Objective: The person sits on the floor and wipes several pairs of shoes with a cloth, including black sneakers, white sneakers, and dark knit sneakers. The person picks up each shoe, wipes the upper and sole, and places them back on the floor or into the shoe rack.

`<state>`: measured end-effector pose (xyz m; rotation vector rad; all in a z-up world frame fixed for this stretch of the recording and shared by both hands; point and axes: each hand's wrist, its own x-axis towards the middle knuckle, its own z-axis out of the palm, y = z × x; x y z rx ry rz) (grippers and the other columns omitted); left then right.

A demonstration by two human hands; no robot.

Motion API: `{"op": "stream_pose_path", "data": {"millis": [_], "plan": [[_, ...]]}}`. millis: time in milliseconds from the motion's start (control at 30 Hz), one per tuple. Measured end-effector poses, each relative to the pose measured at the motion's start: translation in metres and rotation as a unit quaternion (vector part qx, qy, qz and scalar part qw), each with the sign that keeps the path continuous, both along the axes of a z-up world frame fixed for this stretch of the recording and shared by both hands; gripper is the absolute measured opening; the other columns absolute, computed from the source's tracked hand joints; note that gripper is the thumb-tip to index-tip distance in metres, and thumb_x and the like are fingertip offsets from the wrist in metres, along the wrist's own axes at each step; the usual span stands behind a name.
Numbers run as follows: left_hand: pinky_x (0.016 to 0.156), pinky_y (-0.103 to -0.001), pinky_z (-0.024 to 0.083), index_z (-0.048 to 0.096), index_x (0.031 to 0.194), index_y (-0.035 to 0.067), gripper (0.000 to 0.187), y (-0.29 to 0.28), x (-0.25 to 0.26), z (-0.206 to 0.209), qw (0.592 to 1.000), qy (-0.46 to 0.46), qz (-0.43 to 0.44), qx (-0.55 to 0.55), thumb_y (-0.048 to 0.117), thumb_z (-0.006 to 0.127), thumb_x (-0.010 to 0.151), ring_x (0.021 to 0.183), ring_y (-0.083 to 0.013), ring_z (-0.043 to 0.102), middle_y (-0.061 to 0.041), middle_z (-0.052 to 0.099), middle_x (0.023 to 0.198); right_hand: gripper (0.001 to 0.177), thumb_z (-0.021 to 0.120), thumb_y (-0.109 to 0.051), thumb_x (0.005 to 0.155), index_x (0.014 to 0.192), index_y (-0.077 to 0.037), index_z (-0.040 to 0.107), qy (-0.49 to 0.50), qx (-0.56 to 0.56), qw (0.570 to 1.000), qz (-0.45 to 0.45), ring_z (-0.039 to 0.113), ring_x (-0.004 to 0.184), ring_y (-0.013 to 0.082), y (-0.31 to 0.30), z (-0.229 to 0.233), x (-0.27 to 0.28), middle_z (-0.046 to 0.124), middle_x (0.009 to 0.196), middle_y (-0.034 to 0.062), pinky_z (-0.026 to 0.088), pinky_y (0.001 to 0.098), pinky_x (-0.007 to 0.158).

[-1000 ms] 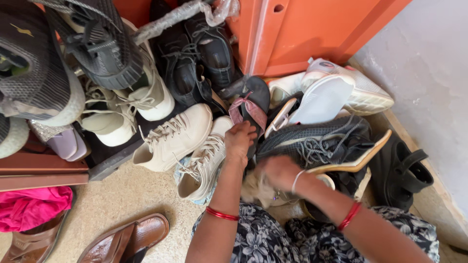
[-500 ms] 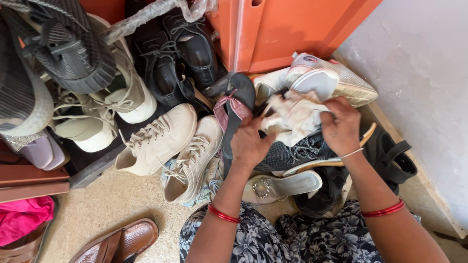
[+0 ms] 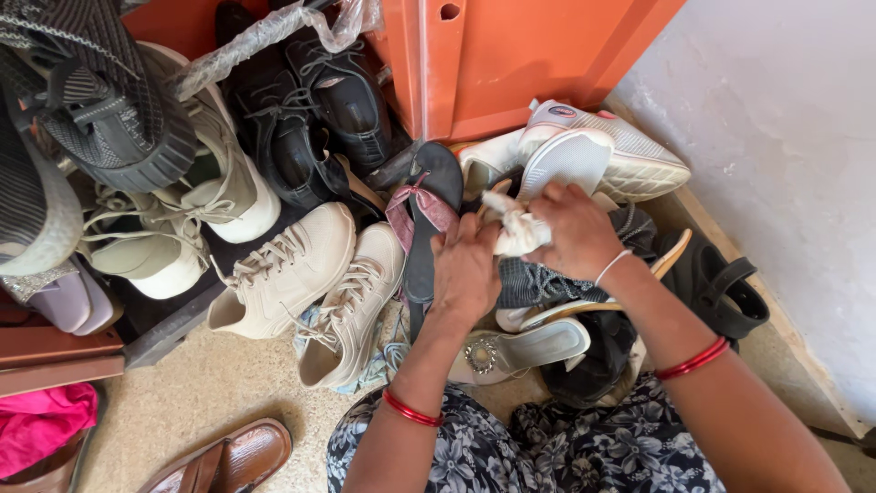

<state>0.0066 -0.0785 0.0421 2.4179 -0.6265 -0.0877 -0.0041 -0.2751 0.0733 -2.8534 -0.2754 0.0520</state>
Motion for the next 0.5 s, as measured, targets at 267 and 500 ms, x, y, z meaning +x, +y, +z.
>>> {"op": "stream_pose_path", "data": {"millis": [267, 500], "plan": [[0.121, -0.056, 0.029, 0.061, 0.136, 0.008, 0.045, -0.008, 0.004, 0.044, 0.957, -0.235, 0.087, -0.146, 0.02, 0.07, 0.093, 0.141, -0.036, 0.045, -0.013, 0.053, 0.144, 0.05, 0.086, -0.008, 0.078, 0.12, -0.004, 0.06, -0.123, 0.273, 0.946, -0.127, 0.072, 0.102, 0.0255, -0.032, 0.004, 0.005, 0.073, 0.111, 0.0133, 0.058, 0.0372, 0.091], [0.122, -0.058, 0.028, 0.053, 0.145, 0.001, 0.066, -0.001, -0.004, 0.046, 0.96, -0.171, 0.121, -0.186, 0.04, 0.071, 0.094, 0.148, -0.0446, 0.037, -0.023, 0.043, 0.158, 0.059, 0.071, 0.017, 0.084, 0.137, -0.007, 0.057, -0.193, 0.735, 0.569, -0.315, 0.07, 0.1, 0.019, -0.036, -0.001, 0.001, 0.07, 0.116, 0.0049, 0.06, 0.0336, 0.087]]}}
